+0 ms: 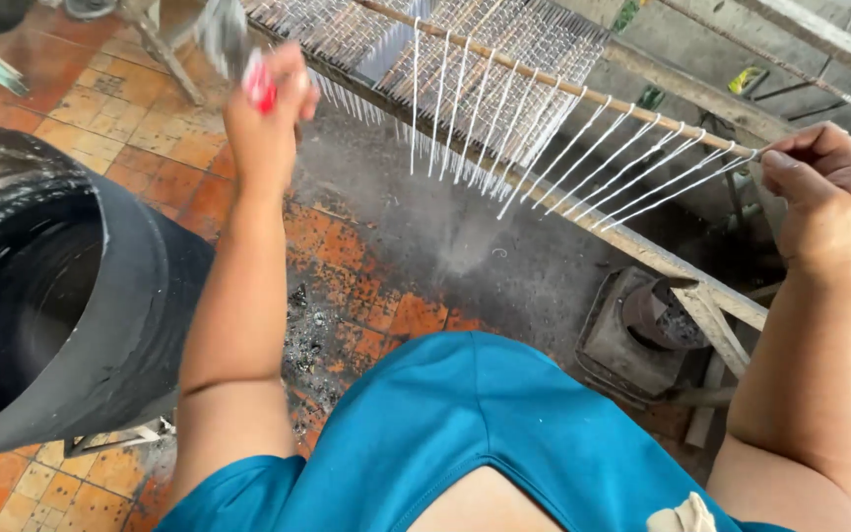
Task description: Dipping a rack of wicks into a large pot of melted wax and using a scraper to align them.
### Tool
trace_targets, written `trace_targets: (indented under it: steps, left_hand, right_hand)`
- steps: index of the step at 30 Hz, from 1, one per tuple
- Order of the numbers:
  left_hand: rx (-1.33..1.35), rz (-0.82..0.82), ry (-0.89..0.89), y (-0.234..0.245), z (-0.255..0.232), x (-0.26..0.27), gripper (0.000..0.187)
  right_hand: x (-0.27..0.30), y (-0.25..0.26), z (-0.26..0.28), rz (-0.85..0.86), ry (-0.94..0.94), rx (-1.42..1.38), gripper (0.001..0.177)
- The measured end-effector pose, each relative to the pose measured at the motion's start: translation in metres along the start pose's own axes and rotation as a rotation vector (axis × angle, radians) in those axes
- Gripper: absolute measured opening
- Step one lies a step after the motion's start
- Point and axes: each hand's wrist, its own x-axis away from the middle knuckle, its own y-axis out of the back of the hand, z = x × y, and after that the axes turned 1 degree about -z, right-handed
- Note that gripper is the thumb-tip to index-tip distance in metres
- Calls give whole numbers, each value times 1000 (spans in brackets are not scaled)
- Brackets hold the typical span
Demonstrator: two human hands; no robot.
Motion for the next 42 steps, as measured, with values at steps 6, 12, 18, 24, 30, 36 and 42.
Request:
trace_targets:
  steps: [6, 12, 18, 24, 30, 36, 42]
  left_hand:
    - [16, 376, -321, -80, -10, -87, 13]
    - [-83, 445, -266, -152, 16, -106, 9]
    - [-91, 509, -373, -211, 23, -112, 20]
    - [-160, 473, -216, -273, 23, -91, 31]
    - [-287, 453, -54, -315, 63, -31, 24]
    - [-423, 491, 281, -332, 109, 38, 10]
    - [-562, 433, 330, -327, 199, 120, 23]
  right_hand:
    - [-32, 39, -35, 1, -35, 43, 6]
    - [-79, 102, -79, -9, -43, 31, 8]
    - [-127, 168, -98, 25, -72, 91, 11]
    - [-183, 218, -132, -17, -232, 107, 8]
    - [-232, 174, -195, -120, -348, -455, 14]
    - [-279, 103, -313, -208, -621, -588, 13]
    - [-319, 12, -397, -246, -935, -579, 5]
